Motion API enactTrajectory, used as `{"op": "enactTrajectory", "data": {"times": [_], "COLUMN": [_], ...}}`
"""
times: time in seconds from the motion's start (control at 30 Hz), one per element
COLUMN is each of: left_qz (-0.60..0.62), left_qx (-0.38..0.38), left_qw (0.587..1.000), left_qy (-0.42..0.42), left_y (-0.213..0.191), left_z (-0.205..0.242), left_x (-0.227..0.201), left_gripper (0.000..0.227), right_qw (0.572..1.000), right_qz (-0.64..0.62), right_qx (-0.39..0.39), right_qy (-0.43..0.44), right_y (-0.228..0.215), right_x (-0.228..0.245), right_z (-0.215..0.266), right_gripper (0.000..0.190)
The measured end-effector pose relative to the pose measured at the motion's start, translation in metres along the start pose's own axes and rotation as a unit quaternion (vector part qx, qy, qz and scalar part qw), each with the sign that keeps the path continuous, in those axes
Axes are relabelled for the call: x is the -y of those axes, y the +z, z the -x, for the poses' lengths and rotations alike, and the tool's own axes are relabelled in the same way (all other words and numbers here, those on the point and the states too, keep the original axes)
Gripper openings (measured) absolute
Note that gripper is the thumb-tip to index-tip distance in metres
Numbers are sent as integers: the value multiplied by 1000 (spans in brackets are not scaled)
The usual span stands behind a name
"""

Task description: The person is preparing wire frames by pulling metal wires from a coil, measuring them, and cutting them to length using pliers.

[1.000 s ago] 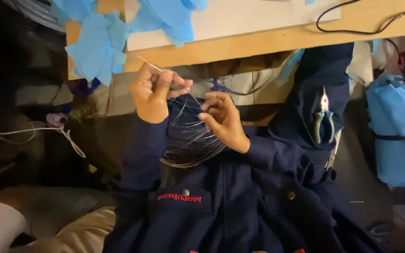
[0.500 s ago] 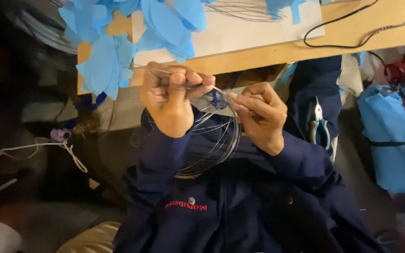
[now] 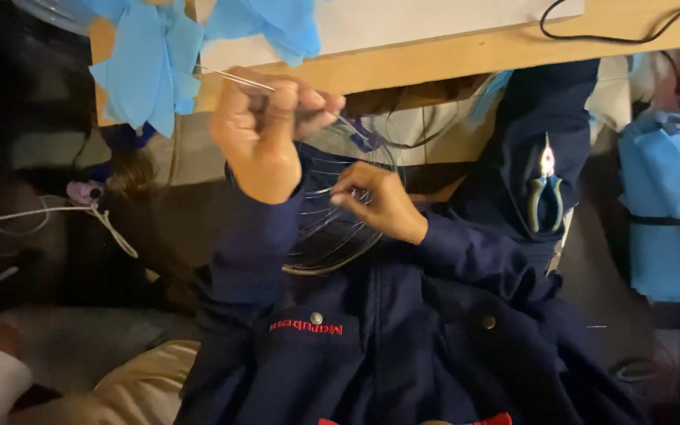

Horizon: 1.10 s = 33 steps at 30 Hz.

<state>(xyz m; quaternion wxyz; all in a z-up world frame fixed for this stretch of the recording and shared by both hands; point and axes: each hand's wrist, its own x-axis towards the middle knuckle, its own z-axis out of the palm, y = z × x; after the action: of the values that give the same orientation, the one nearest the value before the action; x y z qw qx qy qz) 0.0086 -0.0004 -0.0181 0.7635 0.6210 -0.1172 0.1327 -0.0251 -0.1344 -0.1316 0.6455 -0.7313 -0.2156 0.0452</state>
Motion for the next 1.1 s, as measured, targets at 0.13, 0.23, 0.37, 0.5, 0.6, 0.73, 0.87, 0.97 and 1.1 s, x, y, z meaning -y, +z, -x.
{"op": "enactTrajectory", "data": {"times": [0.13, 0.23, 0.37, 0.5, 0.6, 0.73, 0.87, 0.97, 1.1], "left_qz": [-57, -71, -83, -84, -77, -97, -107, -94, -68], "left_qx": [33, 52, 35, -18, 11, 57, 47, 42, 30], "left_qw": [991, 988, 980, 980, 969, 960, 952, 956, 963], "left_qy": [117, 124, 176, 181, 235, 258, 284, 273, 258], "left_y": [-17, -20, -20, -30, -31, -16, -2, -5, -12], "left_z": [-13, -15, -17, -17, -21, -29, -32, -27, -16], "left_x": [-16, -31, -54, -77, -81, -85, -90, -92, -95], "left_gripper": [13, 17, 9, 31, 21, 11, 9, 6, 5], "right_qw": [995, 990, 994, 987, 985, 990, 981, 974, 967], "right_qz": [19, 32, 6, -7, -18, -19, -167, -168, -151], "right_qx": [96, 129, 37, 16, -10, -58, -63, -82, -101], "right_qy": [-33, -45, -102, -162, -170, -128, -73, -128, -181], "right_y": [15, 21, 30, 22, 10, 5, 14, 10, -2], "right_x": [-7, -2, 20, 44, 55, 54, 57, 66, 74], "right_z": [2, -4, -17, -22, -25, -47, -64, -67, -72], "right_gripper": [8, 8, 6, 8, 15, 18, 13, 15, 16]}}
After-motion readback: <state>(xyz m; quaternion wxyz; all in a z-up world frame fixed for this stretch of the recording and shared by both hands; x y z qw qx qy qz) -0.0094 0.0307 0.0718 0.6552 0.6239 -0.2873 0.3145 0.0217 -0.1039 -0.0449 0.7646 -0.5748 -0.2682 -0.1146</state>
